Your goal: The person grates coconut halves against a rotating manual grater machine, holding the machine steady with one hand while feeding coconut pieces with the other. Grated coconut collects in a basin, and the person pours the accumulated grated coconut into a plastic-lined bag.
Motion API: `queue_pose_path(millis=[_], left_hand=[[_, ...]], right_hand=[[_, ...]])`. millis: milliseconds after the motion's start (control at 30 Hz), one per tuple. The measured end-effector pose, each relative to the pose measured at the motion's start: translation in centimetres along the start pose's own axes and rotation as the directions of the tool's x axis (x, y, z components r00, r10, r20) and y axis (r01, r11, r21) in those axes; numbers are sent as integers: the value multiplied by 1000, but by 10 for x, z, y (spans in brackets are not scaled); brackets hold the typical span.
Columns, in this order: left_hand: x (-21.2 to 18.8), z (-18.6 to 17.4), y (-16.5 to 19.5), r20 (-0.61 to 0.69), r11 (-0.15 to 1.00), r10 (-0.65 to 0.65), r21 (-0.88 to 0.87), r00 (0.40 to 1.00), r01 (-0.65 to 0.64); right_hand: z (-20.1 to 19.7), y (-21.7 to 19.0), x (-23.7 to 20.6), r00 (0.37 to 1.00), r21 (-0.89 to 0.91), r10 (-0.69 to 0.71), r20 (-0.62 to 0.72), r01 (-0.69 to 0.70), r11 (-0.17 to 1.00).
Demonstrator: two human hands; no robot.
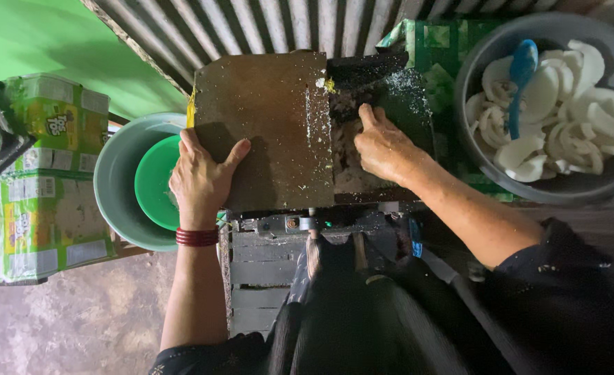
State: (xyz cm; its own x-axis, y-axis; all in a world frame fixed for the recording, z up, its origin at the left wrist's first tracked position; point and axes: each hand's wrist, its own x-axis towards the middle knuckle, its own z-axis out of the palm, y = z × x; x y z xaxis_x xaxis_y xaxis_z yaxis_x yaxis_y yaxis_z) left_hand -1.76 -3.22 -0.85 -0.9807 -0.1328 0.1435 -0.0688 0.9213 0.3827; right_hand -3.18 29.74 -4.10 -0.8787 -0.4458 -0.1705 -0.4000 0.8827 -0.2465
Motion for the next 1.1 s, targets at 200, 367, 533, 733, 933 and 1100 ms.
queue_pose_path(millis=[200,367,533,733,933,1100], left_hand=[[1,0,0,-9,1000,8,-25,1000,-8],[-2,-1,0,-7,1000,6,-31,1000,-6],[-5,-1,1,-33,999,25,-26,999,-26],[0,-2,3,1,1000,-20,17,1000,20],[0,-2,3,-16,1000,19,-1,1000,-19],[1,-2,4,-3,1000,14,0,1000,-14]], right_hand=[[10,-2,5,1000,-31,2,31,-1,1000],[18,6,1,985,100,-12,-172,29,995],[25,10,-1,981,159,184,-69,-171,972],[33,9,10,999,-38,50,-12,-51,998],[41,13,15,998,-1,36,-48,-36,999],[44,17,24,995,35,5,-98,-2,999]])
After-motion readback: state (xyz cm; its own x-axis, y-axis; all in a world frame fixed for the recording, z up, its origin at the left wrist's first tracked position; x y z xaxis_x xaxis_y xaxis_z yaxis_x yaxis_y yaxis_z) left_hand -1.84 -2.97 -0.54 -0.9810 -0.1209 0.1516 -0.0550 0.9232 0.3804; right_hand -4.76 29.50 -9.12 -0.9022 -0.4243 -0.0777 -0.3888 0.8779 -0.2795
